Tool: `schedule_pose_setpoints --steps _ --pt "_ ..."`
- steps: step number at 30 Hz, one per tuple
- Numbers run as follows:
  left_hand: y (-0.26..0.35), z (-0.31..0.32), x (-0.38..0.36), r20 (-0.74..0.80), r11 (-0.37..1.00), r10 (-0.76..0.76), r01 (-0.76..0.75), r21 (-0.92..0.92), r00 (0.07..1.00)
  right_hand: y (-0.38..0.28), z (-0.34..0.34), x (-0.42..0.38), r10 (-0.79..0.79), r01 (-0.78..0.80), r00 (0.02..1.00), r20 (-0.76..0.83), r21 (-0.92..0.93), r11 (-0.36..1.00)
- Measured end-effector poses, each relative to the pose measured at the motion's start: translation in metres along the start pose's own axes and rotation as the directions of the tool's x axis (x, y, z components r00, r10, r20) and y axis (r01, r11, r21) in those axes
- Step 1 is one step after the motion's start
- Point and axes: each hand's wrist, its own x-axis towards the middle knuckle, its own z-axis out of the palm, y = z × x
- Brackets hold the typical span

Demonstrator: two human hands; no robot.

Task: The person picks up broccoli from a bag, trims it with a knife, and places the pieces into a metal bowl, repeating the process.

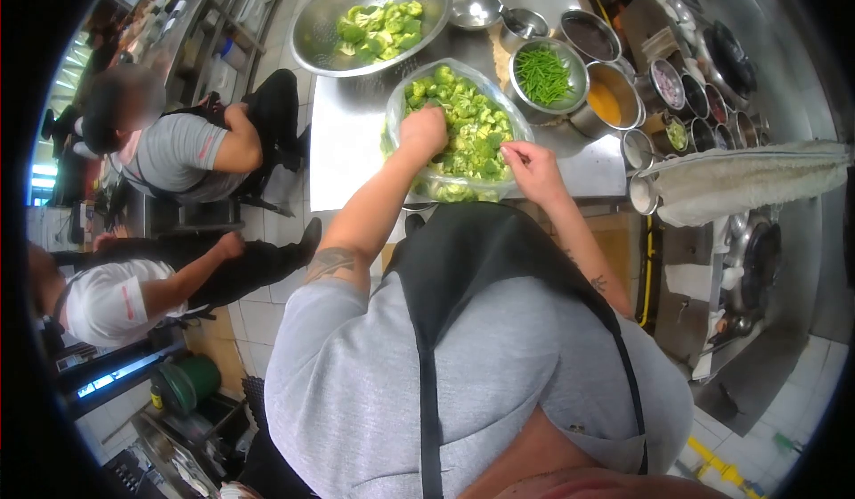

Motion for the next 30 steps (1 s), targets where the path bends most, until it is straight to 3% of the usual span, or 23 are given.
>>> schedule_pose_setpoints --steps 2,8,11,13,15,17,20,23,26,30 --pt "-0.002 0.011 0.004 -0.016 0.999 -0.010 0.011 0.037 1.000 0.003 -0.001 0.002 -0.008 0.008 1.000 0.009 0.014 1.000" --pt "-0.011 -0.005 -0.018 -0.165 0.935 0.052 -0.106 -0.339 0.985 0.004 -0.006 -0.006 0.030 -0.030 1.000 -0.005 0.048 0.998" --pt "-0.010 -0.027 -0.040 -0.032 0.805 0.072 -0.078 -0.588 0.997 0.010 -0.003 -0.006 0.036 -0.033 0.999 -0.034 0.099 0.995" --pt "-0.011 -0.028 -0.051 -0.216 0.756 0.211 -0.300 -0.583 0.953 0.008 0.000 -0.005 0.048 -0.045 0.999 -0.024 0.114 0.993" --pt "-0.009 -0.033 -0.065 -0.223 0.677 0.235 -0.324 -0.661 0.946 0.002 0.001 -0.003 0.027 -0.026 0.999 -0.020 0.051 0.998" --pt "0.006 -0.056 -0.083 -0.036 0.564 0.177 -0.132 -0.815 0.984 -0.001 0.004 -0.001 0.016 -0.016 1.000 -0.012 0.011 1.000" --pt "0.000 -0.047 -0.083 -0.054 0.613 0.222 -0.183 -0.768 0.974 -0.003 0.009 0.001 -0.007 0.007 1.000 -0.007 -0.013 1.000" --pt "0.002 -0.050 -0.089 0.036 0.387 0.273 -0.075 -0.919 0.961 -0.016 0.011 0.002 -0.078 0.077 0.997 -0.015 -0.078 0.994" --pt "-0.007 -0.032 -0.085 -0.035 0.035 0.379 -0.052 -0.998 0.925 -0.033 0.009 0.003 -0.154 0.148 0.988 -0.018 -0.194 0.970" --pt "-0.011 -0.030 -0.086 -0.004 -0.066 0.421 0.026 -0.997 0.907 -0.040 0.009 0.003 -0.230 0.215 0.973 -0.034 -0.246 0.945"
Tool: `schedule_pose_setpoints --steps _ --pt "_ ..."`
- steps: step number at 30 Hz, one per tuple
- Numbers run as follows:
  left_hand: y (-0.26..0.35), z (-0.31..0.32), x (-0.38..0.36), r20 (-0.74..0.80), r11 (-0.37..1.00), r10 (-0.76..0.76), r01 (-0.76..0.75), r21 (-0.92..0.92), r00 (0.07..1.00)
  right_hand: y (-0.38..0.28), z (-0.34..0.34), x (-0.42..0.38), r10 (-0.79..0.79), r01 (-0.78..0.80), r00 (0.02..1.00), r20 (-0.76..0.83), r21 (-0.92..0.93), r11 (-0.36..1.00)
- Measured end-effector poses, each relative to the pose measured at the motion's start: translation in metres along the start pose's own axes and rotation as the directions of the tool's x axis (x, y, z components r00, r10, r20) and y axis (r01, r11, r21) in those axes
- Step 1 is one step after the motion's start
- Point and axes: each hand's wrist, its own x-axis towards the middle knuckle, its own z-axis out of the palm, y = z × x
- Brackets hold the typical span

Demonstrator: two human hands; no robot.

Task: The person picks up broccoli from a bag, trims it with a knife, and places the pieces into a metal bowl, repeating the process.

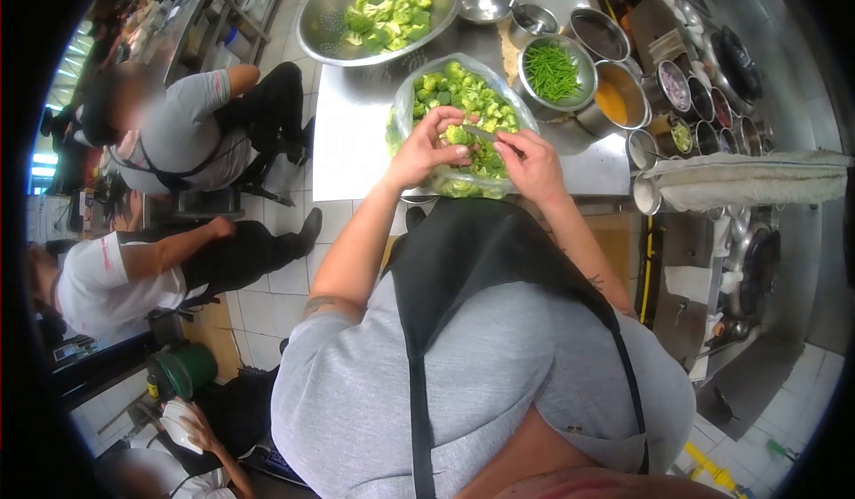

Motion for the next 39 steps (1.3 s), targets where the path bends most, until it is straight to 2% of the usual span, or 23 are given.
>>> schedule_pose_setpoints --steps 4,8,16,19,20,22,29,32,35,37,39 --pt "-0.001 -0.005 0.003 -0.001 0.998 0.006 -0.006 -0.061 1.000 -0.008 -0.003 0.004 -0.020 0.018 0.999 -0.037 -0.053 0.998" --pt "0.002 -0.011 0.003 0.017 0.985 0.008 -0.005 -0.172 1.000 -0.011 -0.008 0.006 -0.001 0.002 1.000 0.014 -0.026 1.000" --pt "-0.002 -0.013 0.007 0.078 0.989 -0.014 0.026 -0.147 0.997 -0.011 -0.009 0.009 -0.005 0.001 0.996 0.087 0.046 0.999" --pt "-0.002 -0.012 0.010 0.094 0.989 -0.030 0.044 -0.142 0.995 -0.005 -0.009 0.008 -0.075 0.074 0.995 0.065 0.017 0.997" --pt "-0.002 -0.012 0.011 0.096 0.988 -0.038 0.051 -0.143 0.995 -0.004 -0.009 0.008 -0.050 0.048 0.997 0.063 0.034 0.998" --pt "-0.003 -0.012 0.012 0.116 0.979 -0.033 0.056 -0.196 0.993 -0.005 -0.008 0.008 -0.003 -0.002 0.998 0.061 0.069 0.998" --pt "-0.007 -0.010 0.016 0.170 0.914 -0.019 0.086 -0.397 0.985 -0.005 -0.010 0.008 0.027 -0.032 0.998 0.050 0.093 0.995" --pt "-0.007 -0.007 0.018 0.155 0.950 -0.017 0.065 -0.305 0.988 -0.002 -0.009 0.007 0.014 -0.017 0.999 0.036 0.077 0.997" --pt "-0.005 -0.002 0.019 0.165 0.902 -0.002 0.073 -0.425 0.986 0.001 -0.010 0.006 0.016 -0.017 1.000 0.011 0.059 0.998" --pt "-0.002 -0.002 0.020 0.119 0.915 -0.039 0.084 -0.396 0.992 0.001 -0.011 0.005 0.078 -0.078 0.997 0.018 0.031 0.996" --pt "-0.002 -0.001 0.021 0.096 0.939 -0.059 0.088 -0.332 0.994 0.000 -0.012 0.005 0.053 -0.053 0.999 0.014 0.028 0.998"
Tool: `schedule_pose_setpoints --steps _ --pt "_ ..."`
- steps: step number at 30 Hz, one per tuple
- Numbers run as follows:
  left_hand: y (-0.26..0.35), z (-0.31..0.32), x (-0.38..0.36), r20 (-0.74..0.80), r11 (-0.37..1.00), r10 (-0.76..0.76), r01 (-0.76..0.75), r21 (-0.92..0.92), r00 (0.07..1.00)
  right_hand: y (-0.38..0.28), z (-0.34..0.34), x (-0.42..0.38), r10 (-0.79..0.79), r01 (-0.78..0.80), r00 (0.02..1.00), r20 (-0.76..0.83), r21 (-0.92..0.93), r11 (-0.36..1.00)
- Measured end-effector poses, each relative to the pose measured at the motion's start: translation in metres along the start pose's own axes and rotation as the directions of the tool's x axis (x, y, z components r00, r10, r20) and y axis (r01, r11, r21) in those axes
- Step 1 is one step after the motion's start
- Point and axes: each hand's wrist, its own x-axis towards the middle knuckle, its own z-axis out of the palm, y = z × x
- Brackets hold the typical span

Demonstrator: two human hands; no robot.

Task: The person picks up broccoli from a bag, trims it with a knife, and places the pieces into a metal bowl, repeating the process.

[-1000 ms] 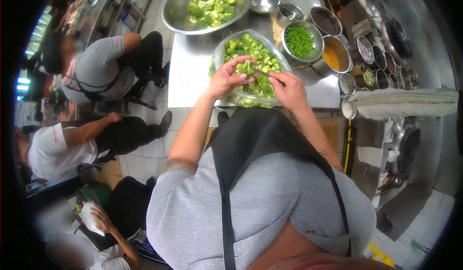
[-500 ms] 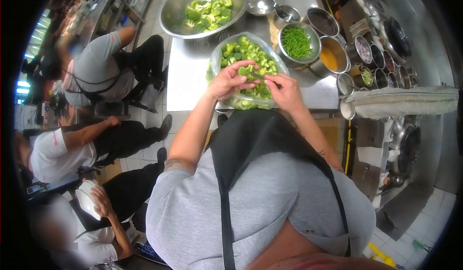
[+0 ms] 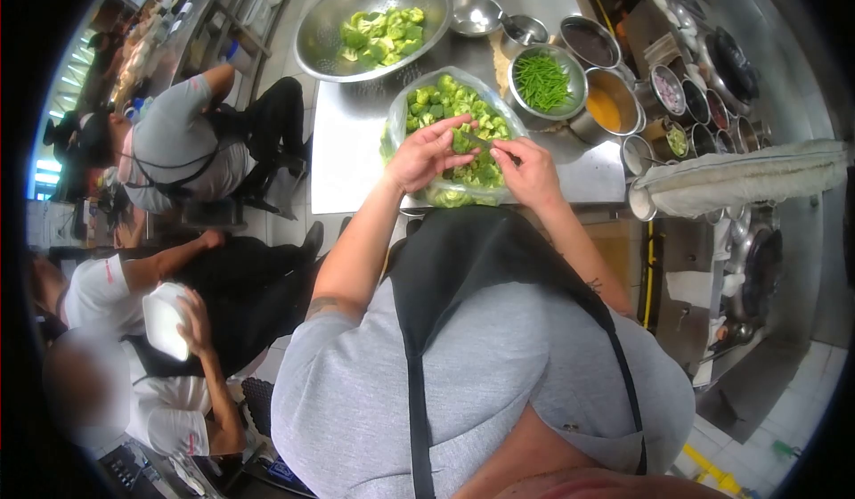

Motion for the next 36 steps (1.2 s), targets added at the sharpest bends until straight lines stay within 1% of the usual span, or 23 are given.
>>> schedule_pose_setpoints --steps 2,4,7,13,16,18,21,24,27,28,30,33,34,35,36 --pt "-0.003 -0.002 0.001 -0.002 0.994 -0.001 0.001 0.106 1.000 0.002 0.000 0.000 -0.020 0.020 1.000 -0.001 0.006 1.000" --pt "-0.004 0.002 0.002 -0.012 0.994 -0.008 0.009 0.112 1.000 0.007 0.002 -0.001 -0.035 0.035 0.999 -0.002 0.022 0.999" --pt "-0.005 0.004 0.003 -0.040 0.985 -0.016 0.023 0.169 0.999 0.008 0.001 -0.002 -0.001 0.000 1.000 -0.026 -0.046 0.999" --pt "0.001 0.013 0.005 -0.076 0.967 -0.057 0.074 0.245 0.995 0.004 -0.001 -0.001 -0.080 0.072 0.995 -0.062 -0.118 0.990" --pt "0.003 0.018 0.006 -0.099 0.949 -0.051 0.079 0.305 0.994 0.003 0.001 -0.001 -0.054 0.043 0.995 -0.083 -0.138 0.990" --pt "0.003 0.017 0.007 -0.108 0.943 -0.025 0.059 0.328 0.994 0.000 0.003 -0.001 -0.060 0.046 0.993 -0.099 -0.132 0.990" --pt "-0.001 0.022 0.007 -0.103 0.986 0.024 -0.006 0.168 0.994 0.001 0.004 -0.001 -0.053 0.046 0.994 -0.092 -0.074 0.996" --pt "-0.008 0.027 0.011 -0.166 0.940 0.127 -0.065 0.334 0.978 0.000 0.006 -0.001 -0.030 0.031 0.997 -0.070 0.007 0.999" --pt "-0.009 0.033 0.014 -0.156 0.793 0.242 -0.102 0.601 0.958 0.001 0.012 -0.002 -0.037 0.042 0.997 -0.072 0.067 0.997" --pt "-0.008 0.035 0.014 -0.138 0.752 0.250 -0.102 0.651 0.958 0.003 0.013 -0.003 -0.045 0.051 0.996 -0.077 0.083 0.995" --pt "-0.005 0.039 0.013 -0.102 0.663 0.262 -0.102 0.742 0.960 0.004 0.015 -0.004 0.003 0.004 0.999 -0.047 0.132 0.991" --pt "-0.010 0.048 0.012 -0.113 0.782 0.319 -0.194 0.592 0.941 0.001 0.013 -0.002 0.095 -0.094 0.995 0.007 0.169 0.981" --pt "-0.014 0.051 0.013 -0.137 0.735 0.394 -0.223 0.640 0.909 0.000 0.011 -0.002 0.128 -0.131 0.991 0.027 0.175 0.976" --pt "-0.020 0.053 0.014 -0.156 0.684 0.468 -0.245 0.687 0.870 0.002 0.011 -0.002 0.100 -0.102 0.995 0.023 0.175 0.979" --pt "-0.022 0.051 0.014 -0.185 0.687 0.474 -0.230 0.690 0.861 0.004 0.012 -0.001 0.070 -0.073 0.997 0.019 0.175 0.982"
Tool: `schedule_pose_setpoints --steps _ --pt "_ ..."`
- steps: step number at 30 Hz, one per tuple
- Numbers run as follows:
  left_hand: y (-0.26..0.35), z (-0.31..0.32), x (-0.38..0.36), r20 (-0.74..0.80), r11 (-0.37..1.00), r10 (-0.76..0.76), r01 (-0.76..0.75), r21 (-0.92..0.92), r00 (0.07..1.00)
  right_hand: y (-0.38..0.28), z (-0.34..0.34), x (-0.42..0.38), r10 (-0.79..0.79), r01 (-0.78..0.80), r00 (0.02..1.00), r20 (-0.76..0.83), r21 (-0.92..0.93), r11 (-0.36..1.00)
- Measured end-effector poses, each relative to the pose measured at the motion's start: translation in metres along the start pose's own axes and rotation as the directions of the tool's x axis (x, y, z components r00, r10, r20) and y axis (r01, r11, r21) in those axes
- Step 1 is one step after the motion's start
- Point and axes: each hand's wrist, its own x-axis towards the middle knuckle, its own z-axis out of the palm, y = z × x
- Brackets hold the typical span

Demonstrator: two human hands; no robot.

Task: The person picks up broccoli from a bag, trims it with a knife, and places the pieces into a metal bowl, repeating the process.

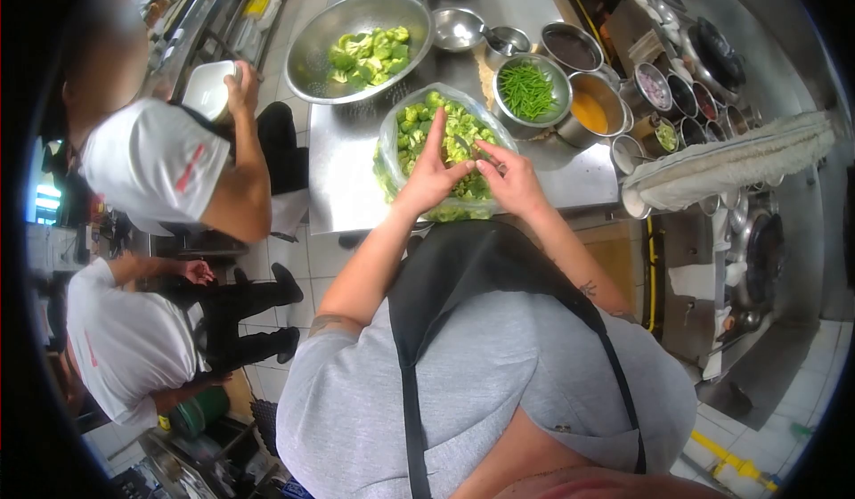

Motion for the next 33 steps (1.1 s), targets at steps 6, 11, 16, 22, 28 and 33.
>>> schedule_pose_setpoints --steps 6,11,16,22,28,33 --pt "0.009 -0.016 0.002 0.169 0.953 -0.298 0.281 0.116 0.939 0.002 -0.002 -0.002 0.066 -0.077 0.991 0.113 0.094 0.993" --pt "-0.002 -0.016 -0.001 0.150 0.967 -0.217 0.190 0.171 0.965 0.006 0.003 -0.005 0.033 -0.046 0.994 0.100 0.128 0.991" --pt "0.009 -0.011 -0.002 0.115 0.934 -0.248 0.206 0.291 0.962 0.010 0.005 -0.005 0.020 -0.031 0.997 0.071 0.161 0.986" --pt "0.014 -0.007 -0.007 0.099 0.905 -0.242 0.188 0.382 0.965 0.016 0.011 -0.003 0.067 -0.088 0.994 0.088 0.268 0.960" --pt "-0.005 -0.010 -0.008 0.145 0.971 -0.156 0.124 0.206 0.977 0.035 0.011 0.006 0.225 -0.316 0.948 0.225 0.590 0.743" --pt "-0.012 -0.031 -0.003 0.339 0.890 -0.305 0.393 -0.232 0.890 0.027 0.012 0.006 0.172 -0.347 0.935 0.311 0.692 0.632"
